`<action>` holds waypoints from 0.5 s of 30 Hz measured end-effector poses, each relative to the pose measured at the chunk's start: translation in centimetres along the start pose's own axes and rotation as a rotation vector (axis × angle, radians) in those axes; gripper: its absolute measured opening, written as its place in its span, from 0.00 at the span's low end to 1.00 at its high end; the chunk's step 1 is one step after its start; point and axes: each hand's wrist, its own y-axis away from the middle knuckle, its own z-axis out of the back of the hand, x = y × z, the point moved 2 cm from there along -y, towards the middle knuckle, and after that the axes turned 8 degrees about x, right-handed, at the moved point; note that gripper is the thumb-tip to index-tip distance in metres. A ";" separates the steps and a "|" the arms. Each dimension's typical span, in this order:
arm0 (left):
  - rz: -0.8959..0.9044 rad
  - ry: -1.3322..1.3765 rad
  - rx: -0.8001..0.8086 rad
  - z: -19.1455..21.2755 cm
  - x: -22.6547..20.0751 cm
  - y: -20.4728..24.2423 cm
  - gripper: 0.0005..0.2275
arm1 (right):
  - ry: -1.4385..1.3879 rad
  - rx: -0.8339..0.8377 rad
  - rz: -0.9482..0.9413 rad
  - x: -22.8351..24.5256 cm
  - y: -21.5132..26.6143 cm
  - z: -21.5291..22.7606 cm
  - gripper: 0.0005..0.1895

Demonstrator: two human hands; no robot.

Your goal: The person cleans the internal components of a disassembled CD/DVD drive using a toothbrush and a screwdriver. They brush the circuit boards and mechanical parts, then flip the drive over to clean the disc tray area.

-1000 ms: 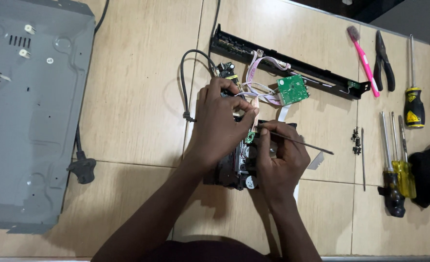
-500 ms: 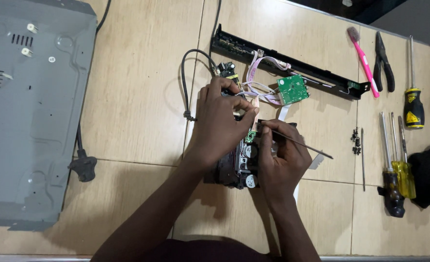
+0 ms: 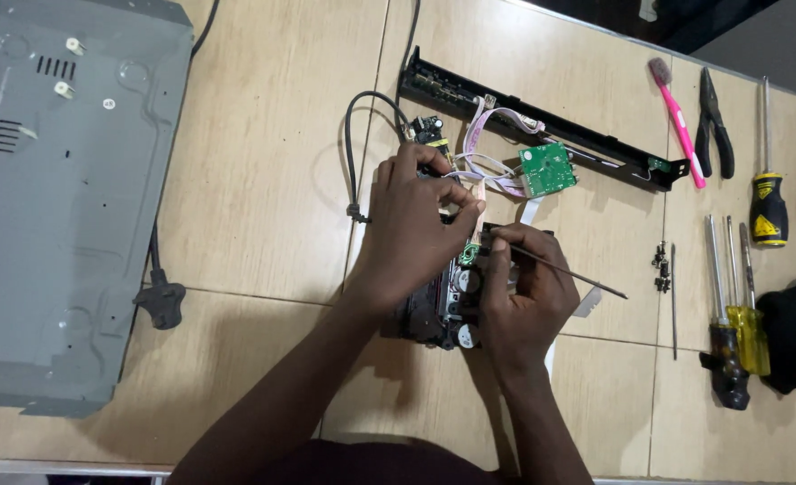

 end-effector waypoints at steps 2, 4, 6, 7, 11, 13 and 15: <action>-0.004 0.025 -0.009 -0.1 0.0 0.0 0.06 | -0.062 -0.019 0.027 0.1 -0.1 -0.1 0.02; 0.002 0.025 -0.008 0.0 -0.1 0.0 0.06 | -0.046 -0.015 0.035 0.2 -0.1 -0.2 0.02; 0.009 0.025 -0.006 0.1 -0.1 0.1 0.06 | -0.030 -0.011 0.042 0.3 -0.2 -0.1 0.02; 0.013 0.026 -0.008 0.1 -0.1 0.1 0.06 | 0.006 0.000 0.043 0.3 -0.2 -0.1 0.03; 0.007 0.039 -0.017 0.0 -0.2 0.1 0.05 | 0.102 0.032 0.050 -0.3 0.2 0.1 0.03; 0.004 0.039 -0.021 -0.1 -0.1 0.0 0.05 | 0.056 0.012 0.048 -0.2 0.1 0.1 0.03; 0.004 0.037 -0.026 -0.1 -0.1 0.1 0.05 | 0.007 -0.006 0.045 -0.2 0.1 0.0 0.03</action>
